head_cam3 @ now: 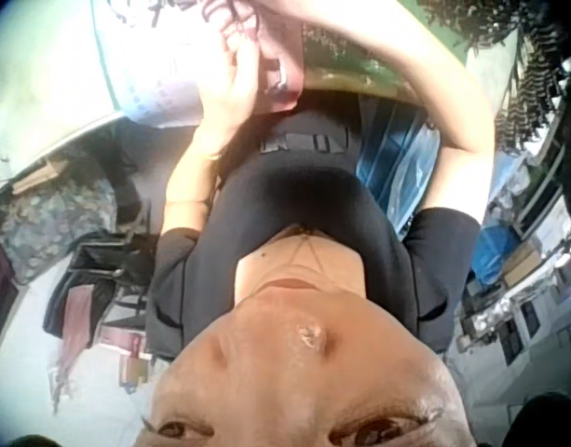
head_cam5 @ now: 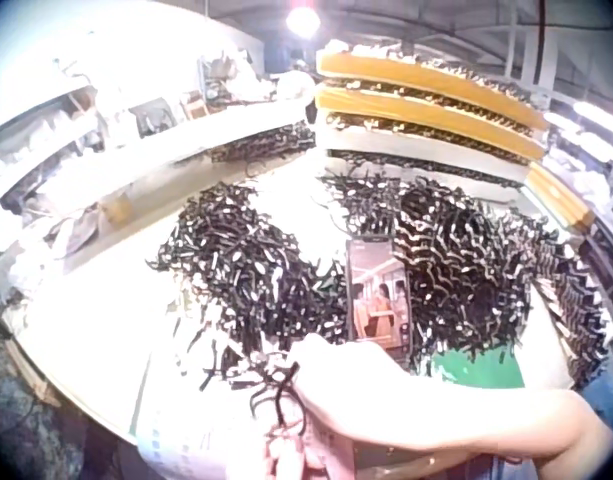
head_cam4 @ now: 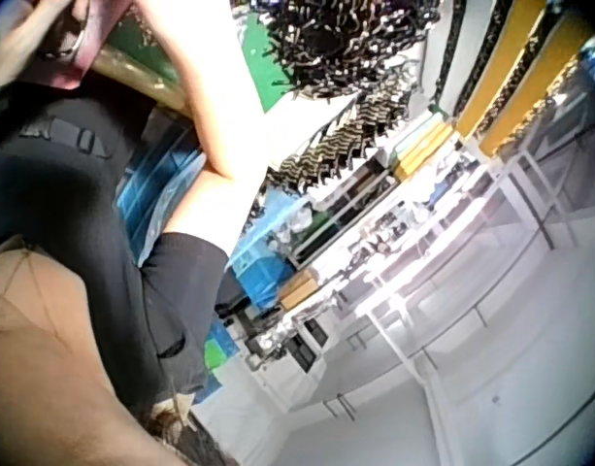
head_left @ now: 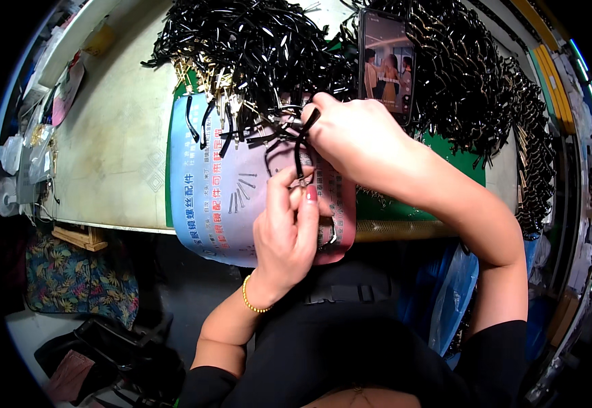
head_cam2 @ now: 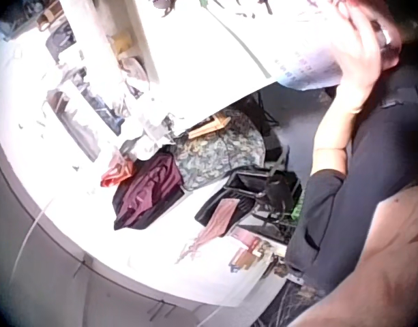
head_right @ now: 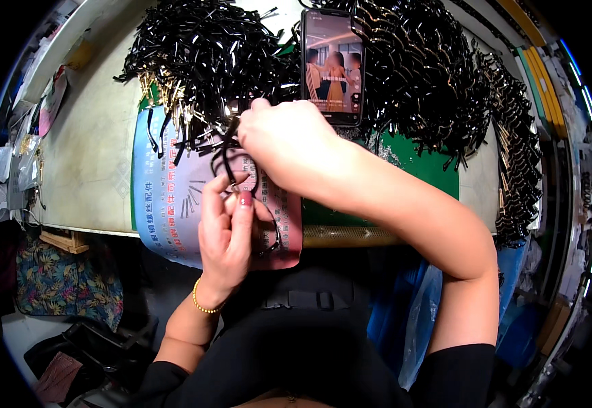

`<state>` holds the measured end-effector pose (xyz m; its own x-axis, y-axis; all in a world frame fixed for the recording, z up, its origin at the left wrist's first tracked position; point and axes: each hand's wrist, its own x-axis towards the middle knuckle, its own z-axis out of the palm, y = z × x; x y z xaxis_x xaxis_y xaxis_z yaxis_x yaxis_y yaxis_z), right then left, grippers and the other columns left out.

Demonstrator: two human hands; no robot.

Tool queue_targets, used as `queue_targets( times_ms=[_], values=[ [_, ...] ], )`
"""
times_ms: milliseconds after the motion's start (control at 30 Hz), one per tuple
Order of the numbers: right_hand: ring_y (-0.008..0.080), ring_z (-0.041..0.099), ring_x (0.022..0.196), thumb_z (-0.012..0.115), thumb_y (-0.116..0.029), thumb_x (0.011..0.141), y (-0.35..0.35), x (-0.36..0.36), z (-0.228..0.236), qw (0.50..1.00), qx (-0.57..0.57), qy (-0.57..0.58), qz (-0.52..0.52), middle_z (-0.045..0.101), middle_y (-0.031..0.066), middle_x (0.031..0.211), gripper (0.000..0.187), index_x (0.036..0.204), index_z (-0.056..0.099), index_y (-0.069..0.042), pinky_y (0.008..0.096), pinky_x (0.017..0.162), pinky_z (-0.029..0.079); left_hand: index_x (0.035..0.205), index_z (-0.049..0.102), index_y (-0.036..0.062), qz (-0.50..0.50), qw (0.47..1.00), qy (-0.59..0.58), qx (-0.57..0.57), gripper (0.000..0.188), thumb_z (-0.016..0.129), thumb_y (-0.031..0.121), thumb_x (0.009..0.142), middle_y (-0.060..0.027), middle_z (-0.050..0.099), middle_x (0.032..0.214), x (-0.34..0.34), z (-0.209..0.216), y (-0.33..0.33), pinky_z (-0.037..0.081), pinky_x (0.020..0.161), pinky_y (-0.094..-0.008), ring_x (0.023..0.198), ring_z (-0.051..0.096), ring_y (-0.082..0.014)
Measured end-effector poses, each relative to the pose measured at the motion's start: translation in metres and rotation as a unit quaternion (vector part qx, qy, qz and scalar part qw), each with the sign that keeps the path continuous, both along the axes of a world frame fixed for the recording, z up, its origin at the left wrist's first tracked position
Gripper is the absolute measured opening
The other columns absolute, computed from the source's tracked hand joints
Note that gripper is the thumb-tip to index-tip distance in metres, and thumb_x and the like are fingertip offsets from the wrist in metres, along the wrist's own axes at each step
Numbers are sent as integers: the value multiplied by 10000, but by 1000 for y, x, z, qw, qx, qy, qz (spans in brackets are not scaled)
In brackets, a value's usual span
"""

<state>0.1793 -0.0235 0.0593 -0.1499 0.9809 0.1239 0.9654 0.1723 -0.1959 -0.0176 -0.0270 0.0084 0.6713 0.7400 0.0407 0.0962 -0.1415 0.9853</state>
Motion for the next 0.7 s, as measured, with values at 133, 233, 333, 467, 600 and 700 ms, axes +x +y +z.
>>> queue_targets(
  times_ms=[133,233,333,467,600,700],
  values=[
    [369,691,767,616,-100,880,3,17,27,988,-53,84,-121,675,196,833,140,937,602,27,415,655,555,1346,409,15,-68,996,-19,-52,295,459,125,1077,-32,643,763,16,-5,8,400,567,-175,604,507,-36],
    [124,623,620,634,-105,936,-24,29,50,943,-65,285,-159,641,66,785,174,1061,602,11,294,559,480,1260,395,43,-58,983,-91,-150,195,414,123,1083,-94,659,819,15,14,22,461,613,-200,636,570,-97],
    [23,497,673,642,-97,928,-71,26,59,888,-35,429,-159,566,-44,827,207,1117,604,-20,189,600,420,1133,457,22,128,981,-136,-51,142,411,21,998,-127,643,993,15,23,63,487,680,-263,785,584,-122],
    [52,561,788,608,-28,896,-133,27,83,734,-206,579,-289,639,17,890,197,1073,671,31,214,748,469,918,620,-7,161,958,158,177,221,652,206,967,-58,573,776,16,6,131,412,603,-294,677,496,-118],
    [66,594,806,676,-19,795,-190,34,64,655,-122,695,-270,640,67,972,369,1149,655,81,203,781,477,824,647,0,120,967,154,165,267,717,231,939,0,588,642,31,6,142,404,534,-294,556,466,-91],
    [60,588,790,668,71,825,-217,34,55,677,-43,642,-357,624,46,957,258,1082,657,56,189,755,466,886,677,-6,167,952,155,204,229,724,214,925,8,603,681,26,7,148,406,561,-256,605,478,-61]
  ],
)
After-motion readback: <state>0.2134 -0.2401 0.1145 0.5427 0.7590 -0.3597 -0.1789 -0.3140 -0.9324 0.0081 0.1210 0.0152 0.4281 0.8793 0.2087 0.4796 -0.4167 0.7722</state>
